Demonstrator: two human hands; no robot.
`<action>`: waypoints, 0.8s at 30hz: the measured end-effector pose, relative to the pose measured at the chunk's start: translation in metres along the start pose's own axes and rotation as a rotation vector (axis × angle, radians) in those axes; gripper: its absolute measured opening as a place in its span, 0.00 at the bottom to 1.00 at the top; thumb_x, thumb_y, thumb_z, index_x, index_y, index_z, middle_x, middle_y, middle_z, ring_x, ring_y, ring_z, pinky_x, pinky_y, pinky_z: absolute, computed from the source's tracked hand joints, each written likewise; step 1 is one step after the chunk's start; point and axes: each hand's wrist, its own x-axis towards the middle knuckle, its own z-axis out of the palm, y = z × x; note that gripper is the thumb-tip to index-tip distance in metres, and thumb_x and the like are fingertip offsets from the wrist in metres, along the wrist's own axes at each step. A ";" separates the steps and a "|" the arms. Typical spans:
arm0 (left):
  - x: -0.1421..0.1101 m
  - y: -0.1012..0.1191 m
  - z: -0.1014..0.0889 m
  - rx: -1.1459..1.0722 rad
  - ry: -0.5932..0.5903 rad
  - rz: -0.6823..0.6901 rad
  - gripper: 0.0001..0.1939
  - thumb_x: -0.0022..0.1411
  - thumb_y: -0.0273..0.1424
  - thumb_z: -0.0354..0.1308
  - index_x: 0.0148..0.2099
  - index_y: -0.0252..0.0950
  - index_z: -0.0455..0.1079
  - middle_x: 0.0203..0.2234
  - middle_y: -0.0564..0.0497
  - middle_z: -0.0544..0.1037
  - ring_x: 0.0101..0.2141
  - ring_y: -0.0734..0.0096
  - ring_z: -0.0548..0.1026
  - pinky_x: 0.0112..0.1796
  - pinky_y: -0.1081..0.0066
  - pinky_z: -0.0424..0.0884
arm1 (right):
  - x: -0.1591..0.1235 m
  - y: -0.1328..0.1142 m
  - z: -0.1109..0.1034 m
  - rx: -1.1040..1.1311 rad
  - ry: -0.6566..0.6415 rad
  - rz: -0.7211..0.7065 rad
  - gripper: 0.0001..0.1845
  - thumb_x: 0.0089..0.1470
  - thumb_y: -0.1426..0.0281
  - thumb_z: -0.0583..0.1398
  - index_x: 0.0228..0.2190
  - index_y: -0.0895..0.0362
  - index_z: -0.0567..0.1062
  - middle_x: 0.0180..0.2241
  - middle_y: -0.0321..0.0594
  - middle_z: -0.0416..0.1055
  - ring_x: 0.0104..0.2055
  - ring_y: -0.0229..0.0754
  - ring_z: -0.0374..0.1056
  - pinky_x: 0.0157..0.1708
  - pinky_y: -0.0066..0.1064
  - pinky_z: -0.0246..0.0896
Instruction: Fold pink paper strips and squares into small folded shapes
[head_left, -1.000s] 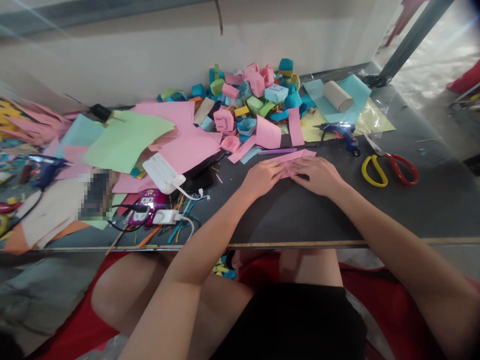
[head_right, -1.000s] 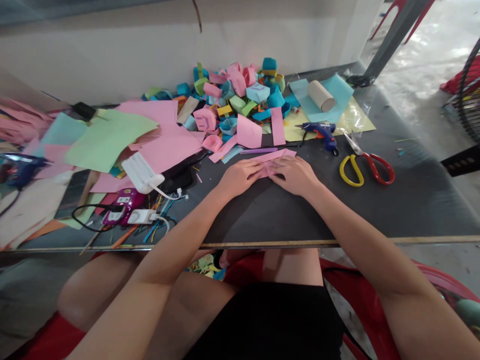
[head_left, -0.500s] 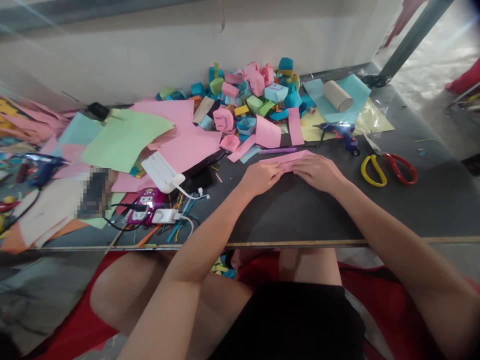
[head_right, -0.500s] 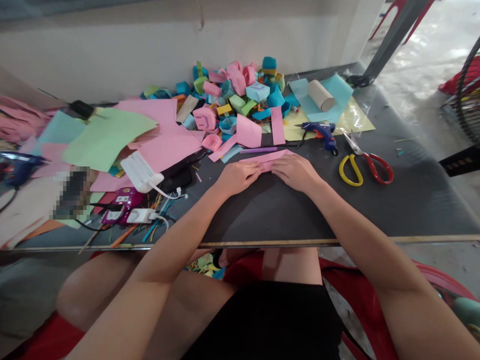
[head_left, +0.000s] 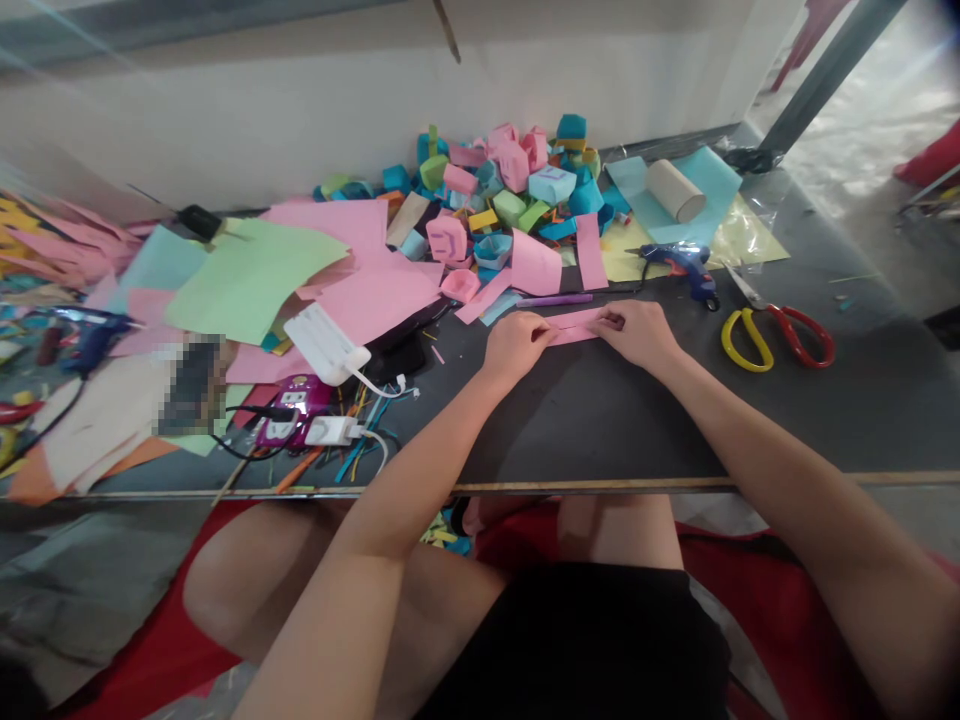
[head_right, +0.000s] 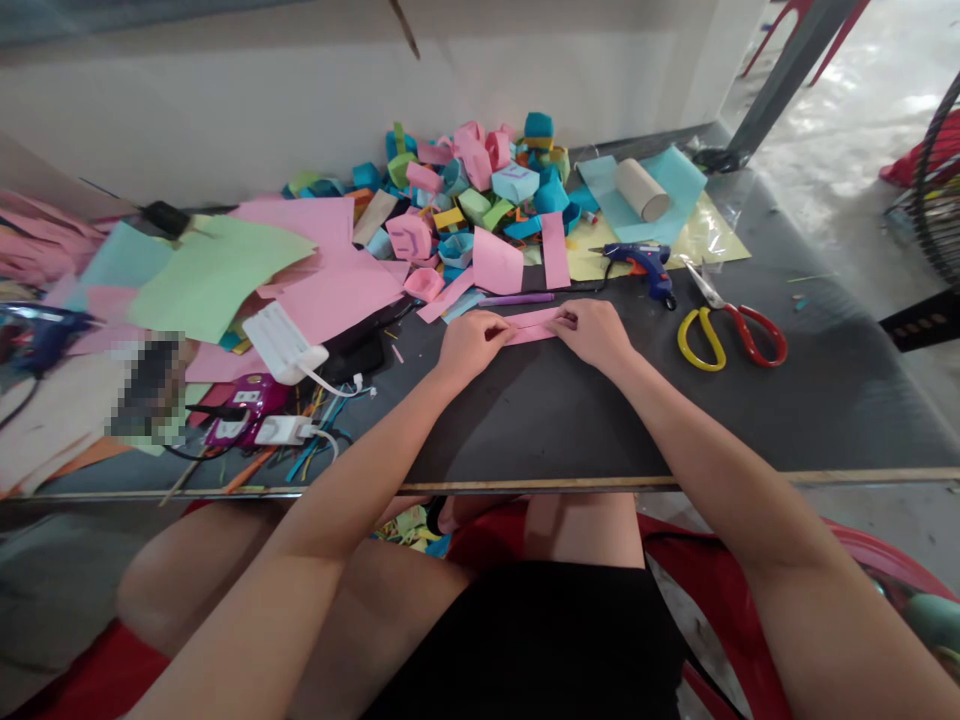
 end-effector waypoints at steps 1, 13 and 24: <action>0.000 0.000 0.001 0.002 0.000 -0.011 0.07 0.67 0.30 0.65 0.34 0.37 0.80 0.39 0.46 0.85 0.42 0.62 0.81 0.46 0.63 0.74 | 0.000 -0.001 0.001 0.000 0.009 0.016 0.16 0.57 0.58 0.63 0.25 0.55 0.78 0.25 0.40 0.75 0.27 0.42 0.66 0.33 0.35 0.57; 0.000 0.007 0.008 0.079 0.040 -0.068 0.09 0.67 0.31 0.64 0.32 0.36 0.77 0.35 0.45 0.83 0.42 0.61 0.78 0.45 0.63 0.73 | 0.000 -0.004 0.005 -0.041 -0.003 0.088 0.08 0.57 0.66 0.63 0.27 0.54 0.74 0.28 0.40 0.74 0.32 0.44 0.67 0.36 0.36 0.58; 0.000 0.006 0.006 0.092 0.004 -0.025 0.06 0.69 0.27 0.61 0.41 0.35 0.81 0.42 0.44 0.83 0.47 0.59 0.78 0.51 0.61 0.74 | -0.002 0.000 0.009 -0.047 0.027 0.046 0.11 0.58 0.62 0.62 0.27 0.53 0.74 0.27 0.42 0.74 0.34 0.48 0.68 0.39 0.40 0.62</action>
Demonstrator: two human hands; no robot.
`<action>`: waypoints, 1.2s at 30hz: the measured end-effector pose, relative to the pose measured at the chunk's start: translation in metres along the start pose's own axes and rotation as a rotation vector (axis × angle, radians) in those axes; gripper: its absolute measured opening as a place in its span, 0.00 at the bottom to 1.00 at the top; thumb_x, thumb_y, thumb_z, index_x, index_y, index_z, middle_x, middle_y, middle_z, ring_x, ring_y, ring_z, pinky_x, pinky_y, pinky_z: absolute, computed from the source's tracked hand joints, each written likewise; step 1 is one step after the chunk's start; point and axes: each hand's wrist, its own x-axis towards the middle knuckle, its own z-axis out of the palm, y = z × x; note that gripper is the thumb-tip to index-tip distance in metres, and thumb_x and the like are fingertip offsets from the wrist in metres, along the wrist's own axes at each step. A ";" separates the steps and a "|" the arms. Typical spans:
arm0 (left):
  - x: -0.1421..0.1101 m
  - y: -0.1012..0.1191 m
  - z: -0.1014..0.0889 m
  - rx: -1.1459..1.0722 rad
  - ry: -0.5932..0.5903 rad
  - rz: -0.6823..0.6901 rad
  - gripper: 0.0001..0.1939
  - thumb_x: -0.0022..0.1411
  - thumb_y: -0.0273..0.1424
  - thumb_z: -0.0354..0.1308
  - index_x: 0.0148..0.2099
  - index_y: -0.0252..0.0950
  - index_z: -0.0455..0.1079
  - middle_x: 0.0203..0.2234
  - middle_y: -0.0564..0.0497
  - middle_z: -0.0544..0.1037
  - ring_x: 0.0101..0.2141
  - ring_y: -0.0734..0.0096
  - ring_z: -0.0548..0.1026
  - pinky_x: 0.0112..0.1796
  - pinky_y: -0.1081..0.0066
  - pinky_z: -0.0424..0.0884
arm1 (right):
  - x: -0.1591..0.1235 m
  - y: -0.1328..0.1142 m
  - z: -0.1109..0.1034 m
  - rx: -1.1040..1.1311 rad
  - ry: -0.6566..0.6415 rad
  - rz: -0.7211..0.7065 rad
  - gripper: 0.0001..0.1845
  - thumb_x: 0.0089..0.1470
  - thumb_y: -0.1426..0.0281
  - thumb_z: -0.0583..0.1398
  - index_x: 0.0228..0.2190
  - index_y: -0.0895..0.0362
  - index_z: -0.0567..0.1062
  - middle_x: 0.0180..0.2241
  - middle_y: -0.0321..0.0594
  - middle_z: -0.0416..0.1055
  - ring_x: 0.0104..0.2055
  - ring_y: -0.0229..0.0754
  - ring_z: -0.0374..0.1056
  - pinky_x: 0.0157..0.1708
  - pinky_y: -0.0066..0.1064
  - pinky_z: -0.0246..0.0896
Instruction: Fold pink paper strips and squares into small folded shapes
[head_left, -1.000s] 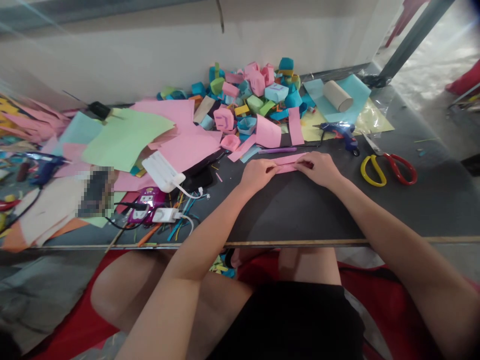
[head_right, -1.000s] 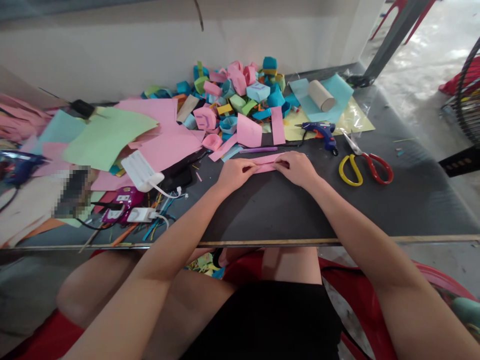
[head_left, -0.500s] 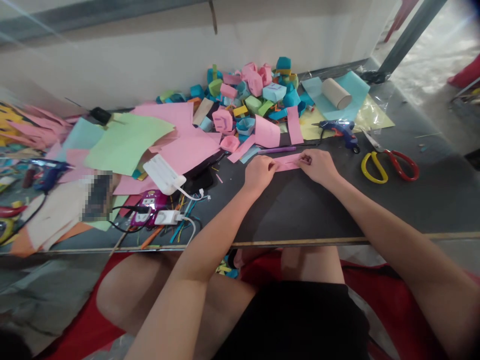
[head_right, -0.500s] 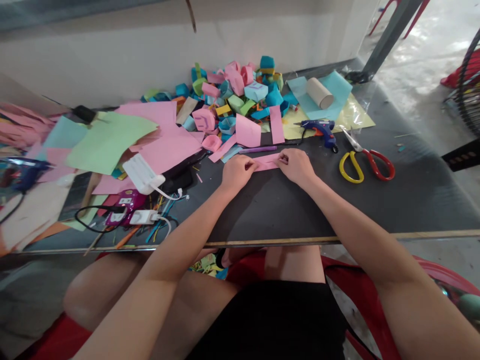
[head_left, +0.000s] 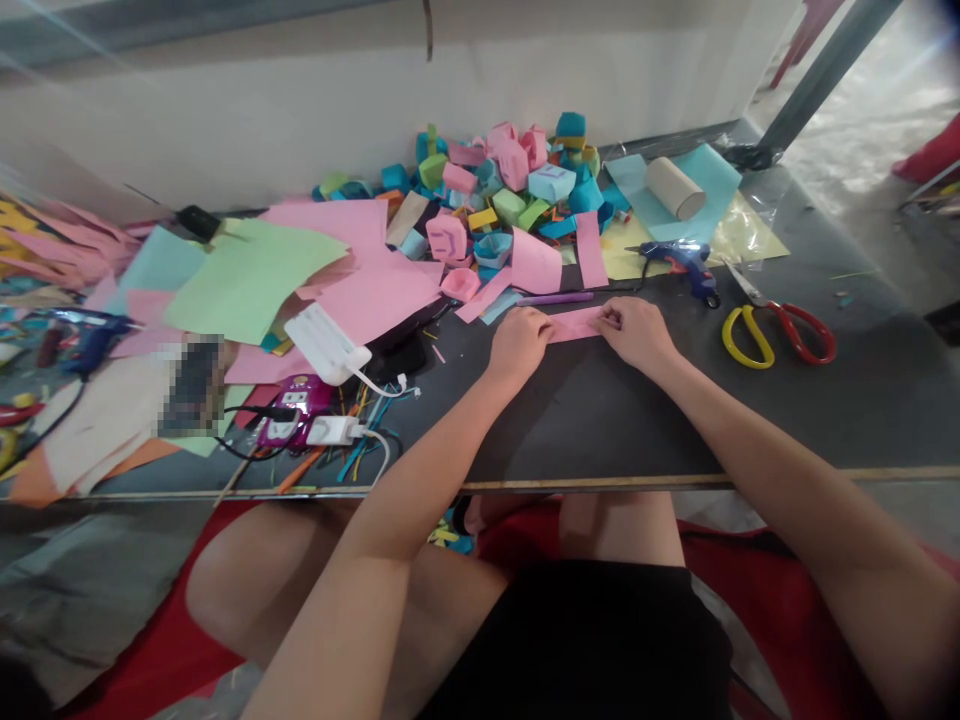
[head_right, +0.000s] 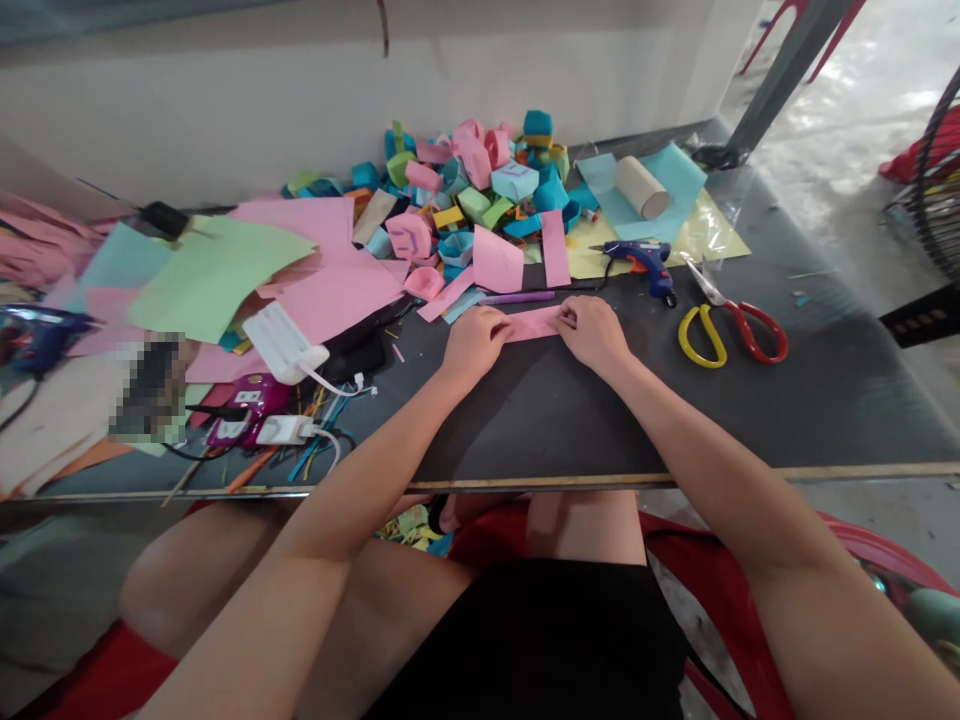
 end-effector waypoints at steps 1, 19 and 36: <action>0.000 -0.001 -0.001 0.003 -0.014 0.010 0.08 0.70 0.26 0.60 0.41 0.35 0.81 0.43 0.43 0.83 0.48 0.59 0.78 0.52 0.60 0.73 | 0.000 0.001 0.001 0.001 0.009 -0.009 0.12 0.59 0.61 0.61 0.27 0.53 0.74 0.28 0.42 0.73 0.35 0.48 0.68 0.40 0.41 0.62; -0.037 0.040 -0.004 0.269 -0.187 0.008 0.35 0.74 0.42 0.53 0.70 0.18 0.60 0.67 0.26 0.65 0.67 0.45 0.66 0.65 0.55 0.65 | 0.001 0.001 0.006 -0.034 0.024 -0.070 0.07 0.60 0.65 0.58 0.31 0.53 0.74 0.34 0.48 0.77 0.39 0.54 0.70 0.43 0.45 0.63; -0.036 0.041 -0.008 0.339 -0.260 0.024 0.37 0.75 0.43 0.49 0.72 0.16 0.56 0.69 0.25 0.61 0.71 0.45 0.59 0.69 0.54 0.57 | -0.015 -0.016 -0.012 -0.210 0.014 -0.237 0.23 0.67 0.70 0.50 0.54 0.51 0.79 0.55 0.47 0.78 0.59 0.57 0.68 0.58 0.53 0.61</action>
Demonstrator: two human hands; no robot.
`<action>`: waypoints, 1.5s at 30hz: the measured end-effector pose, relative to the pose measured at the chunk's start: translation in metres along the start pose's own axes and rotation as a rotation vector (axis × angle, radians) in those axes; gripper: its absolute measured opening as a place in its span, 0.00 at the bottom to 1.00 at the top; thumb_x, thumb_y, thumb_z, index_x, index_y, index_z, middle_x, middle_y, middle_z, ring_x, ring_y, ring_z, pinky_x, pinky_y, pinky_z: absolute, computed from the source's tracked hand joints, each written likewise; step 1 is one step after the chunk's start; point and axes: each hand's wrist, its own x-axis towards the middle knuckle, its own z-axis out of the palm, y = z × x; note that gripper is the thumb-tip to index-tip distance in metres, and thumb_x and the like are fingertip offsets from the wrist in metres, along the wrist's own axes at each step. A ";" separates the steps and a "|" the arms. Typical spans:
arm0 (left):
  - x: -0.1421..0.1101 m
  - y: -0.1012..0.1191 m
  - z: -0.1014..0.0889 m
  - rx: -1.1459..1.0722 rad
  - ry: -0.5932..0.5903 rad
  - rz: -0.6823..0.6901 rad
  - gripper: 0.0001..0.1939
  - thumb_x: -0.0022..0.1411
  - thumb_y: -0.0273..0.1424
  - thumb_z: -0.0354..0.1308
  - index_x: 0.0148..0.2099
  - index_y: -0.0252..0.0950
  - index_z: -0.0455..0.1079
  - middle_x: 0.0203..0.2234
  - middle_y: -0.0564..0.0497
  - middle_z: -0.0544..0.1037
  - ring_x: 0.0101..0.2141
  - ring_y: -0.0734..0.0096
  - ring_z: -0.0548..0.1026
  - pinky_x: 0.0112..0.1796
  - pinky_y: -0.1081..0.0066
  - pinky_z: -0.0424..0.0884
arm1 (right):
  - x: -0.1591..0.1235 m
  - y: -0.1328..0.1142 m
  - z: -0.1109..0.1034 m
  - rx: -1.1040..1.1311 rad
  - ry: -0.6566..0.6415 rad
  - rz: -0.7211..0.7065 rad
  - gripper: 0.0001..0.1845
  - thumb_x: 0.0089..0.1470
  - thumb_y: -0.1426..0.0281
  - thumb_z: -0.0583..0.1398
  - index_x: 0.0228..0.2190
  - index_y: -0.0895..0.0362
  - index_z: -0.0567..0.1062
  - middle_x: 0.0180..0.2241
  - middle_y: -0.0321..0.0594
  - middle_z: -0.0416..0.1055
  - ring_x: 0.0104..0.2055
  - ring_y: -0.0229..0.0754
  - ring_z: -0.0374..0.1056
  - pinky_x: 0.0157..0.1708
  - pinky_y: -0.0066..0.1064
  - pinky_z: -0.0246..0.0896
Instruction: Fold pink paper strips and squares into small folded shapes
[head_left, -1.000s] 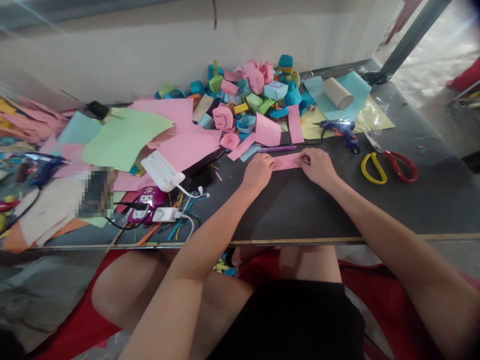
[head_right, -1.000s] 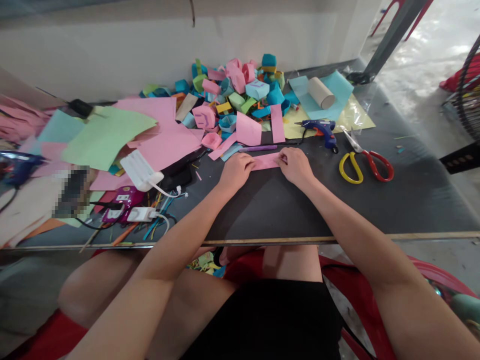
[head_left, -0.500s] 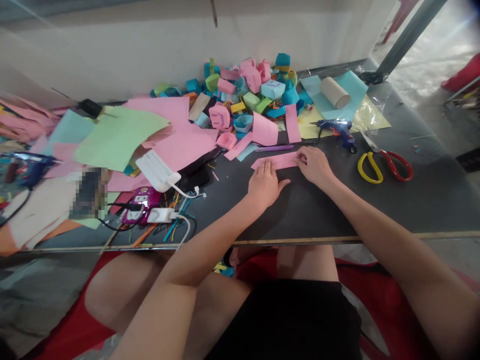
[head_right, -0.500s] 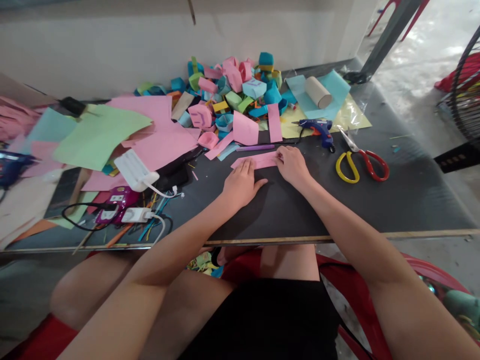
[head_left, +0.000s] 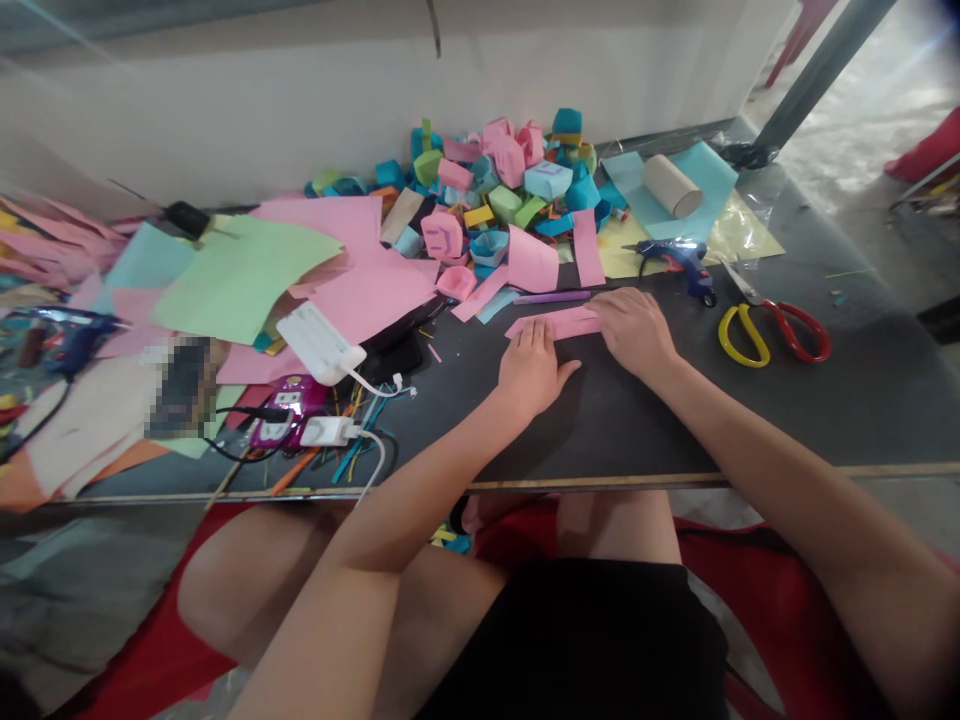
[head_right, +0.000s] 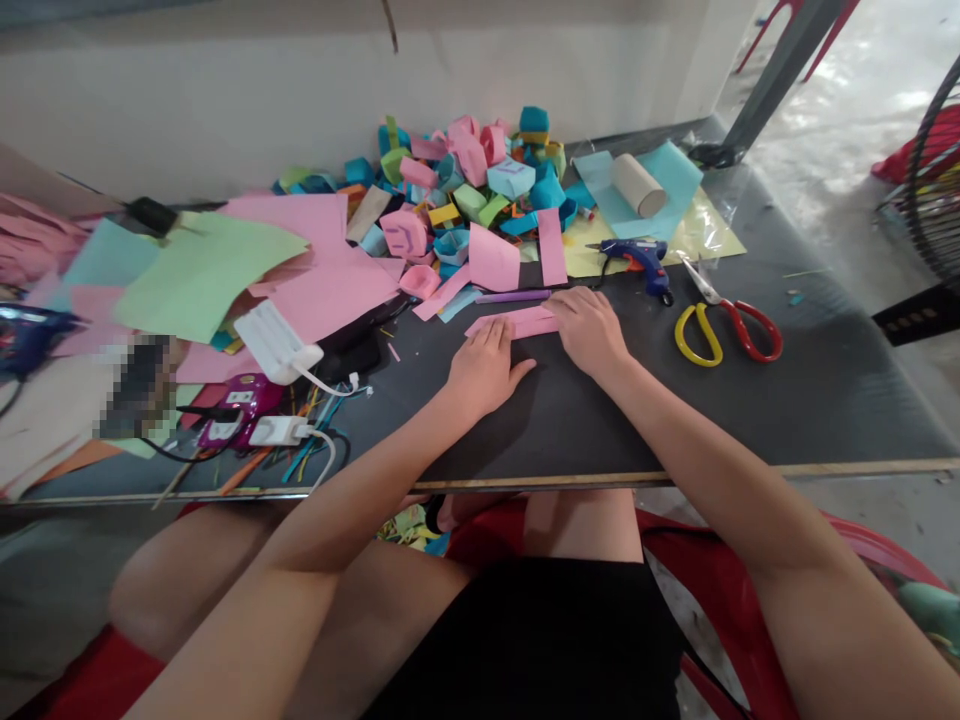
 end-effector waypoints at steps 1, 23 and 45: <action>0.000 0.000 0.000 0.003 -0.010 0.000 0.38 0.75 0.44 0.50 0.72 0.16 0.56 0.69 0.25 0.60 0.71 0.45 0.59 0.70 0.54 0.56 | 0.000 -0.002 0.000 0.019 -0.048 -0.076 0.25 0.67 0.70 0.48 0.58 0.52 0.77 0.59 0.47 0.76 0.62 0.56 0.67 0.60 0.53 0.61; 0.001 -0.007 0.010 0.032 0.066 0.005 0.44 0.72 0.55 0.47 0.71 0.19 0.60 0.67 0.28 0.65 0.70 0.42 0.61 0.71 0.49 0.50 | -0.018 0.021 0.004 0.011 -0.340 -0.092 0.37 0.69 0.51 0.48 0.72 0.53 0.56 0.72 0.47 0.55 0.73 0.59 0.56 0.71 0.57 0.53; 0.008 -0.013 0.012 -0.034 0.079 0.054 0.37 0.76 0.49 0.44 0.73 0.24 0.57 0.71 0.33 0.60 0.71 0.51 0.60 0.71 0.53 0.52 | -0.023 0.005 -0.002 -0.180 -0.302 -0.039 0.37 0.70 0.55 0.46 0.70 0.64 0.59 0.71 0.55 0.58 0.74 0.56 0.54 0.72 0.52 0.47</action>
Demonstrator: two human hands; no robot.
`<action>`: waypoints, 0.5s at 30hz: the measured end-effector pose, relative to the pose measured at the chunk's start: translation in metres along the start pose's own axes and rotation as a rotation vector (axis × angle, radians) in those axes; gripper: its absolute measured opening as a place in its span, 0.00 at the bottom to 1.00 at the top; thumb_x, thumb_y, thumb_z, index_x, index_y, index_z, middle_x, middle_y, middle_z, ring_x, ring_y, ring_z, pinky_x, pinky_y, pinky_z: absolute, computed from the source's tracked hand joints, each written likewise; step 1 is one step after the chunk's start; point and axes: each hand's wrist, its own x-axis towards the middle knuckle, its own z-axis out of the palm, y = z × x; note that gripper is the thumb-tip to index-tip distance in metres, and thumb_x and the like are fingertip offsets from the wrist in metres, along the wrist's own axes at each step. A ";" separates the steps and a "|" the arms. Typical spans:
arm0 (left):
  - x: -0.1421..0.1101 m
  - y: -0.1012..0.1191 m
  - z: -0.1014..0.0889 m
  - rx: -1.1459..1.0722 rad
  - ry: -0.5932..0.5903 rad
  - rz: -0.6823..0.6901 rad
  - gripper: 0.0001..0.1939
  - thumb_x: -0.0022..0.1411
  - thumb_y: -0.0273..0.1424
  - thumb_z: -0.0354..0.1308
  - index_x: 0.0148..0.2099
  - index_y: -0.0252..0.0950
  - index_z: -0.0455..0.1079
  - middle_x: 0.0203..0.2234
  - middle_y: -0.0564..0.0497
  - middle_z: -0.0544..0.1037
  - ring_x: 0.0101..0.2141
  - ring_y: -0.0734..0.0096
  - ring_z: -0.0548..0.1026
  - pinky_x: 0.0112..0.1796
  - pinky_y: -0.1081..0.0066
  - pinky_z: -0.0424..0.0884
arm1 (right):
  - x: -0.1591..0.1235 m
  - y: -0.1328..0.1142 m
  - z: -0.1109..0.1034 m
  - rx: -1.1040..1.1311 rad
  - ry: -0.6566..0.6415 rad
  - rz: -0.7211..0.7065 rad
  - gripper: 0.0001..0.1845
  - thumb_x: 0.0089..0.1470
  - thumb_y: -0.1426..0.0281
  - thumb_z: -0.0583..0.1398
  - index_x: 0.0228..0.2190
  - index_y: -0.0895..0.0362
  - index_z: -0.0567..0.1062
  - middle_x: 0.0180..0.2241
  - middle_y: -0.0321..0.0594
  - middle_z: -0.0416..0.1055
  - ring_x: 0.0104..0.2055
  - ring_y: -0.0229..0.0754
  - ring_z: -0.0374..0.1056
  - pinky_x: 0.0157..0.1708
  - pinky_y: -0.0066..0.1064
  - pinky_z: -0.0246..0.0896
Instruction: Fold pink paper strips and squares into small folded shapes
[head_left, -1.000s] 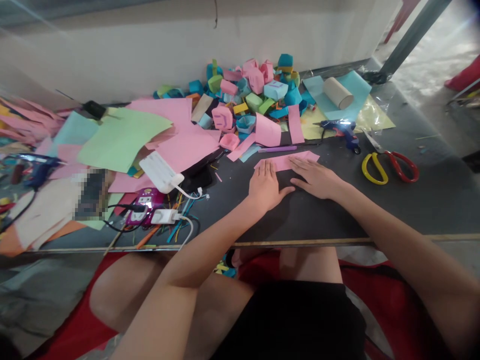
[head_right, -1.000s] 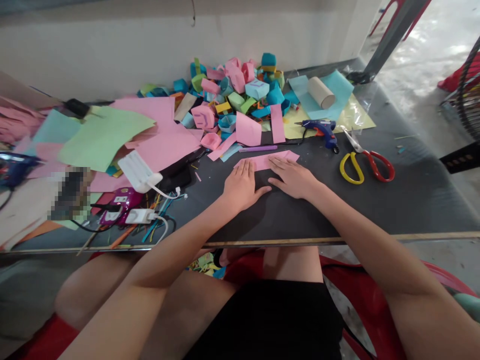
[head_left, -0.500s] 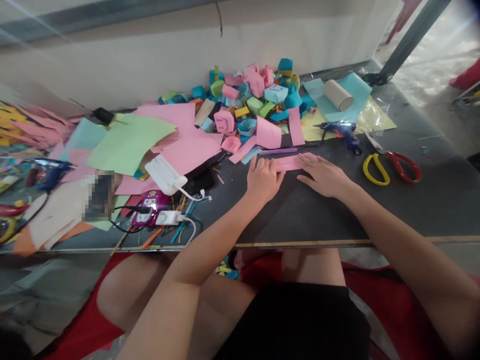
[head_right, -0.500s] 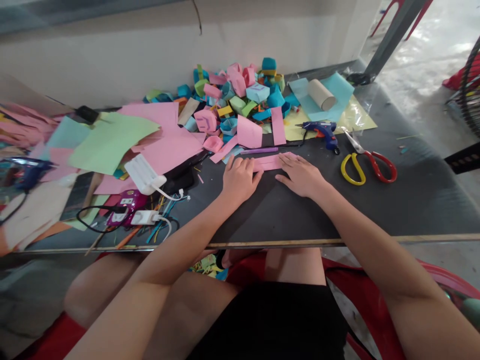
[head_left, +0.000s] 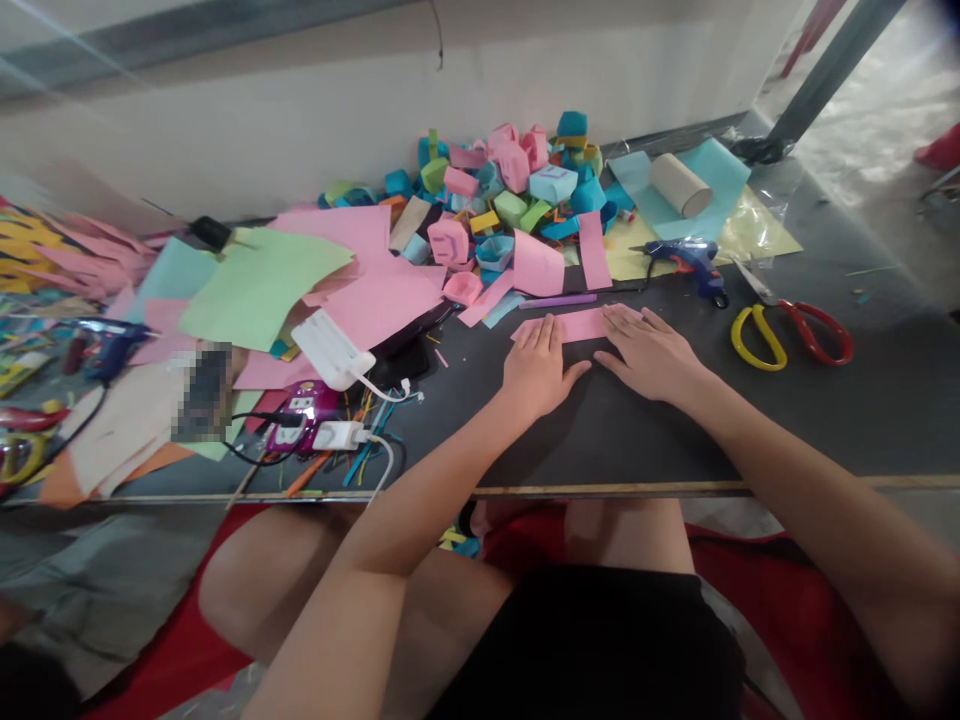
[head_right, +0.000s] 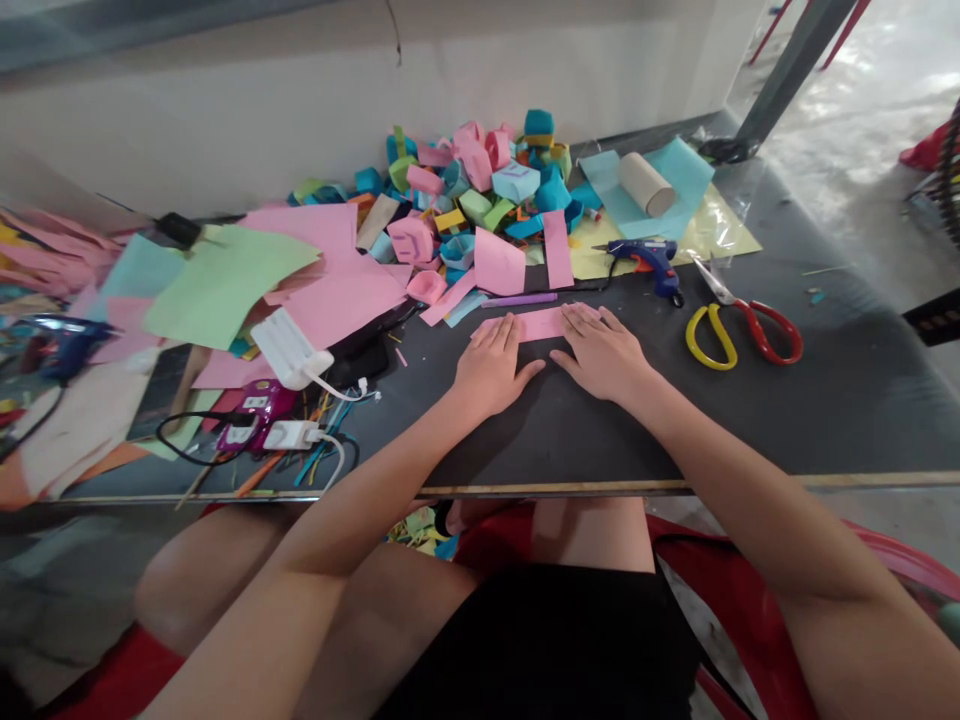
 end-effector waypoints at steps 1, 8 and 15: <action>0.002 -0.006 0.000 -0.024 0.043 0.007 0.33 0.77 0.46 0.43 0.70 0.26 0.63 0.68 0.34 0.65 0.69 0.52 0.64 0.70 0.53 0.55 | 0.000 0.000 -0.001 0.003 0.003 -0.002 0.37 0.70 0.54 0.46 0.70 0.63 0.59 0.71 0.54 0.59 0.74 0.55 0.54 0.72 0.52 0.47; 0.029 -0.066 0.002 -0.288 0.478 -0.010 0.20 0.77 0.36 0.47 0.49 0.35 0.80 0.45 0.42 0.85 0.48 0.60 0.81 0.56 0.56 0.74 | 0.002 0.002 -0.004 0.042 -0.037 0.000 0.38 0.69 0.53 0.46 0.70 0.63 0.59 0.71 0.53 0.58 0.74 0.56 0.53 0.73 0.51 0.47; 0.036 -0.078 0.003 -0.369 0.073 0.234 0.16 0.68 0.38 0.64 0.56 0.45 0.79 0.61 0.48 0.76 0.62 0.56 0.73 0.64 0.49 0.66 | 0.002 0.006 0.000 0.035 0.005 -0.035 0.38 0.69 0.52 0.45 0.71 0.61 0.58 0.71 0.52 0.59 0.74 0.55 0.54 0.72 0.52 0.50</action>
